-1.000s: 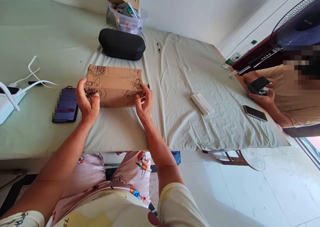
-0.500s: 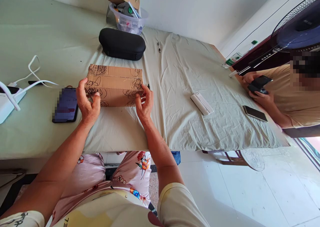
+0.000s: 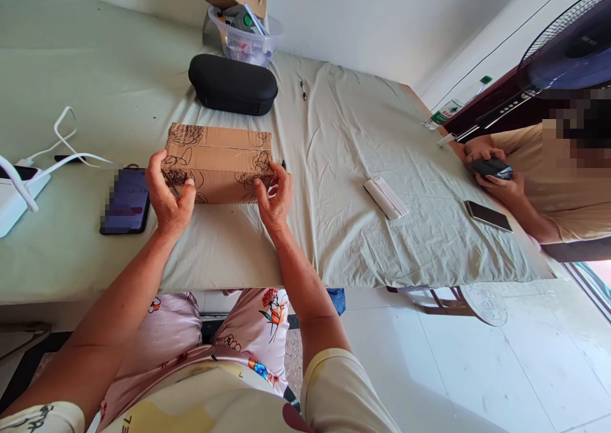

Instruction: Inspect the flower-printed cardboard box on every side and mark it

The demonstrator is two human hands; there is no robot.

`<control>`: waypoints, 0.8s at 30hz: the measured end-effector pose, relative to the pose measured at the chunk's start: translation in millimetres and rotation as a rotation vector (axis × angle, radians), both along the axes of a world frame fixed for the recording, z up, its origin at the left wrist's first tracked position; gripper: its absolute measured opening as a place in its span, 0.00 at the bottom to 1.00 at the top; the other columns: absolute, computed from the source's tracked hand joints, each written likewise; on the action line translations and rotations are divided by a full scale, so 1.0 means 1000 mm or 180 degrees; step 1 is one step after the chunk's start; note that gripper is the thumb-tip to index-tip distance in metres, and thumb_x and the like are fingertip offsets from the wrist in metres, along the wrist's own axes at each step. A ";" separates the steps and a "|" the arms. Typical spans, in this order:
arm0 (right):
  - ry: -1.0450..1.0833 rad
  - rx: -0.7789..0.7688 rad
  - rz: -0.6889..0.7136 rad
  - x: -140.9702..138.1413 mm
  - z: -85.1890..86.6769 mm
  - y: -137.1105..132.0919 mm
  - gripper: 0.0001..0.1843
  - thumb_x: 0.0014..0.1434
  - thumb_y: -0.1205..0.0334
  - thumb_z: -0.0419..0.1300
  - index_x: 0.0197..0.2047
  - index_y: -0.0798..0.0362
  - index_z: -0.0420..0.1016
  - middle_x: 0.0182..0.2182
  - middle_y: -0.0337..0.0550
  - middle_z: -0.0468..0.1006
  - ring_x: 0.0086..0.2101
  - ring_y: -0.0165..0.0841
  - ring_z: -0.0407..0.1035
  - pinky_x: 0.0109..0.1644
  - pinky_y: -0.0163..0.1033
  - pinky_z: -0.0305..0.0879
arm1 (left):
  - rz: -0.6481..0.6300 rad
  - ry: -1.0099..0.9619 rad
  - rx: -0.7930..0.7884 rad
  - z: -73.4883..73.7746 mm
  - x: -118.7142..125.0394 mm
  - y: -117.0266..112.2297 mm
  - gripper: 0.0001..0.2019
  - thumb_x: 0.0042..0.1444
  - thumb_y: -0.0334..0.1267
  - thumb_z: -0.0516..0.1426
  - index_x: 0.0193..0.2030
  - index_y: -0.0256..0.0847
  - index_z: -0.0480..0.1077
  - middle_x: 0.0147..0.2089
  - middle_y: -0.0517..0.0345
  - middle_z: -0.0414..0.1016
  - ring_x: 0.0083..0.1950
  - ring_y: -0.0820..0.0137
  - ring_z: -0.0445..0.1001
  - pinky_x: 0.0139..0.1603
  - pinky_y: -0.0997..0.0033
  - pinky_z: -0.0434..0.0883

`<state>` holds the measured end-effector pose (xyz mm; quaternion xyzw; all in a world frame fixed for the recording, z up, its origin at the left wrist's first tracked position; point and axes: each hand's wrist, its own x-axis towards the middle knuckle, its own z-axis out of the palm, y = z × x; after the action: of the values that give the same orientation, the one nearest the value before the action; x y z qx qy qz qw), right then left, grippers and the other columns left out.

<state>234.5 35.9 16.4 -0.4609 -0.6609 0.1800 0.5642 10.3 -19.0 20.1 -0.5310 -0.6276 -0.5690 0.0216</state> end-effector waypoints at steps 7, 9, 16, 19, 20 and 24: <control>0.0025 0.0104 0.0090 -0.001 -0.008 0.005 0.34 0.66 0.41 0.64 0.71 0.40 0.64 0.56 0.48 0.72 0.46 0.36 0.69 0.43 0.41 0.72 | 0.0025 0.0067 0.0068 -0.004 0.000 0.002 0.36 0.57 0.44 0.60 0.71 0.36 0.60 0.70 0.37 0.67 0.73 0.51 0.66 0.77 0.49 0.62; -0.0027 0.0039 0.0079 -0.001 -0.011 0.007 0.38 0.65 0.42 0.65 0.73 0.40 0.61 0.56 0.49 0.71 0.48 0.38 0.70 0.44 0.42 0.73 | -0.0014 0.0070 0.0080 -0.005 -0.001 0.003 0.38 0.56 0.46 0.62 0.72 0.35 0.59 0.70 0.36 0.66 0.74 0.49 0.65 0.77 0.49 0.61; -0.0196 -0.0069 -0.0074 -0.001 -0.015 0.009 0.42 0.66 0.43 0.63 0.77 0.41 0.54 0.54 0.49 0.70 0.50 0.40 0.71 0.46 0.45 0.75 | -0.0020 0.0040 -0.0118 -0.005 -0.002 0.004 0.46 0.53 0.52 0.68 0.73 0.38 0.56 0.73 0.36 0.62 0.75 0.48 0.63 0.78 0.47 0.60; -0.0249 -0.0152 -0.0102 -0.001 -0.015 0.009 0.41 0.65 0.43 0.65 0.76 0.42 0.57 0.54 0.49 0.72 0.49 0.40 0.72 0.48 0.46 0.75 | -0.0020 0.0054 -0.0158 -0.006 -0.002 0.005 0.49 0.50 0.53 0.71 0.74 0.39 0.55 0.74 0.36 0.61 0.76 0.47 0.62 0.79 0.46 0.59; -0.0283 -0.0159 -0.0128 -0.002 -0.015 0.010 0.41 0.64 0.44 0.66 0.75 0.43 0.58 0.53 0.49 0.72 0.48 0.40 0.72 0.48 0.46 0.76 | -0.0025 0.0054 -0.0174 -0.006 -0.002 0.005 0.50 0.50 0.53 0.71 0.74 0.40 0.55 0.74 0.36 0.61 0.76 0.47 0.62 0.79 0.45 0.59; -0.0467 -0.0133 -0.0214 -0.003 -0.020 0.013 0.40 0.61 0.46 0.69 0.71 0.46 0.62 0.50 0.49 0.73 0.46 0.39 0.72 0.50 0.48 0.76 | -0.0056 0.0026 -0.0233 -0.007 -0.002 0.006 0.51 0.50 0.54 0.72 0.74 0.41 0.54 0.75 0.36 0.60 0.77 0.46 0.60 0.80 0.44 0.57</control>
<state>231.2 48.9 -3.5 -0.5065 -0.6808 0.1405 0.5102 8.5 -12.6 13.3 -0.5392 -0.6432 -0.5437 -0.0003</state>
